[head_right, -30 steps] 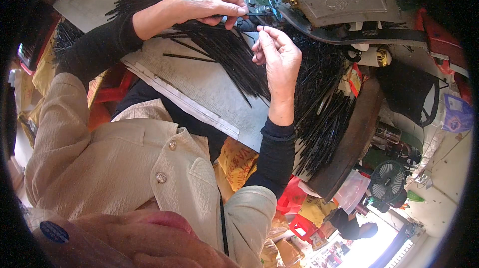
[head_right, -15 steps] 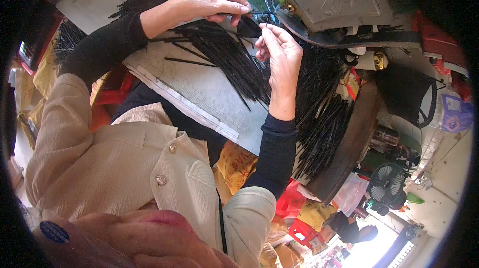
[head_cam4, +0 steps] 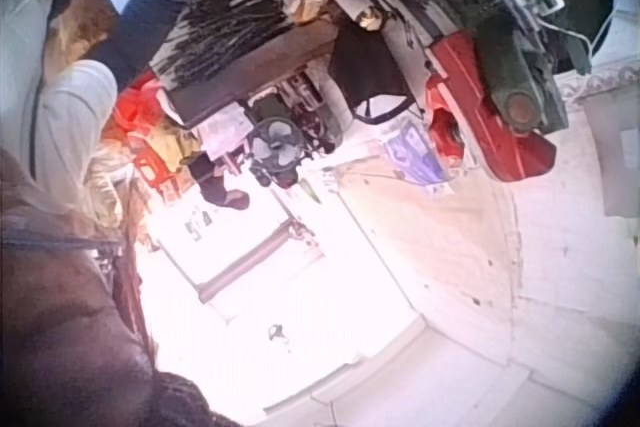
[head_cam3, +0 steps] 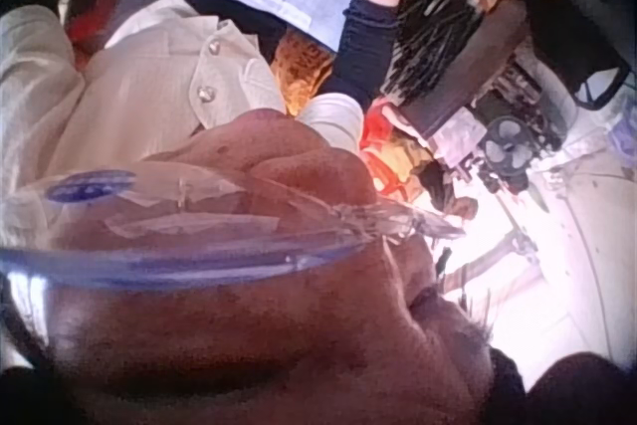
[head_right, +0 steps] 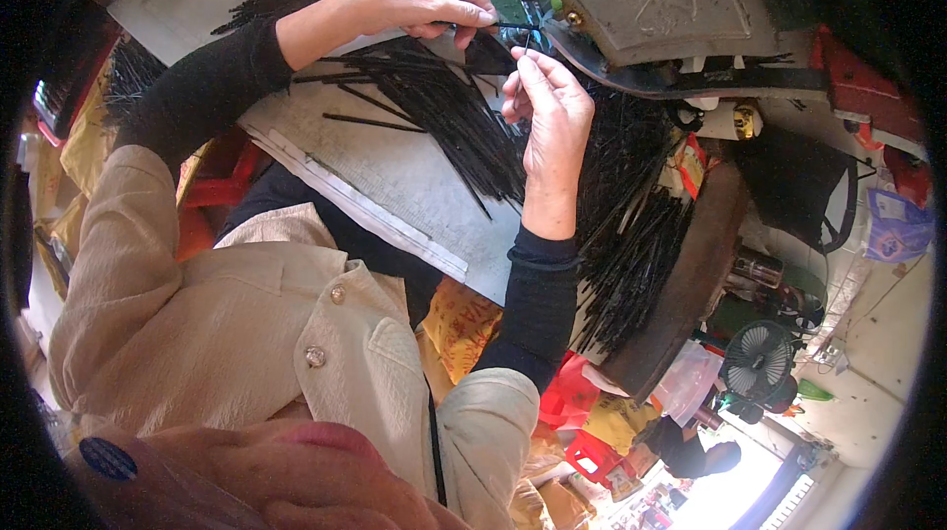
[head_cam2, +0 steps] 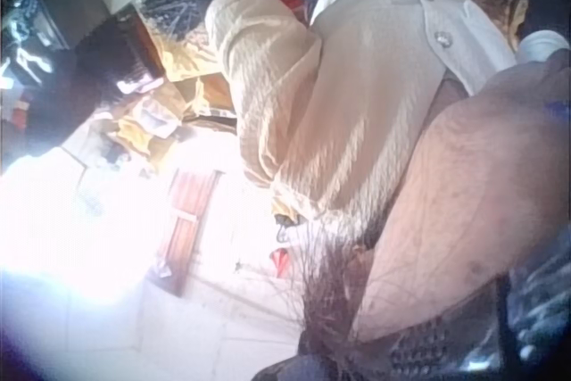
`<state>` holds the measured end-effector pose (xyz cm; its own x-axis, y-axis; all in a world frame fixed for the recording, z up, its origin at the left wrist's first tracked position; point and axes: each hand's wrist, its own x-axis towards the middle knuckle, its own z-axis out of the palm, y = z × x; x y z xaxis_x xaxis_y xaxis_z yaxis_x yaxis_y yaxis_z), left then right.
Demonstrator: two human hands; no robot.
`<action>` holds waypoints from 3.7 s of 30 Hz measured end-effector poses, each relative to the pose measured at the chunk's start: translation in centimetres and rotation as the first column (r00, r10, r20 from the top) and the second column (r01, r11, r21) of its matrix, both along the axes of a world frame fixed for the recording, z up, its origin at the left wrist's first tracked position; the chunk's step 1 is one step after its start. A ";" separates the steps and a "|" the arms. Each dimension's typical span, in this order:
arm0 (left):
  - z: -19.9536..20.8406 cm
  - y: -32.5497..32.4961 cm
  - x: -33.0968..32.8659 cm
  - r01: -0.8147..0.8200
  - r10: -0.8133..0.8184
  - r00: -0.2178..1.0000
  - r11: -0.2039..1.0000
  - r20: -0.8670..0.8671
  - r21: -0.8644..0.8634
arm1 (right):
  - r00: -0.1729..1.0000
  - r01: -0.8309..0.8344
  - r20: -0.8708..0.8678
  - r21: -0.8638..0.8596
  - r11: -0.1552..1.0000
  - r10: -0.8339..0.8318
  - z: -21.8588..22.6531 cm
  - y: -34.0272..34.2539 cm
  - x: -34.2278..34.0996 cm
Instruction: The worker is assembling bundles of black bristles and feeding them into a green industrial machine.
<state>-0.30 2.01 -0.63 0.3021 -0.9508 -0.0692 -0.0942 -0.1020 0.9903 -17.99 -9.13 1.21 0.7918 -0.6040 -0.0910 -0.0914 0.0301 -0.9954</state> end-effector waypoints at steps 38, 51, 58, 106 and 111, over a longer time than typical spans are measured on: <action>1.1 1.9 -3.8 0.083 -0.089 0.995 0.990 -0.050 -0.113 | 0.900 0.191 0.283 0.427 0.884 -0.331 -1.9 -1.4 -1.5; -0.5 9.0 3.8 -0.168 0.175 0.193 0.975 0.965 -0.143 | 0.952 0.063 0.262 0.346 0.936 -0.161 -1.5 -0.7 -2.0; -1.6 10.5 2.2 -0.119 0.089 0.260 0.991 0.961 -0.059 | 0.960 0.031 0.249 0.359 0.933 -0.128 -2.4 -0.3 -1.3; 0.2 4.6 6.7 -0.025 0.198 0.579 0.974 0.791 -0.226 | 0.997 -0.017 0.071 0.260 0.965 -0.001 -0.7 -0.4 -1.1; 1.4 2.1 4.6 0.071 -0.072 0.962 0.997 0.262 0.012 | 0.967 -0.191 -0.166 0.038 0.981 0.195 0.7 1.3 -0.4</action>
<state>4.34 4.11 0.76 0.2415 -0.9704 0.0009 -0.3580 -0.0883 0.9295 -18.36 -7.85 1.93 0.8654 -0.4378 -0.2439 -0.2634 0.0167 -0.9645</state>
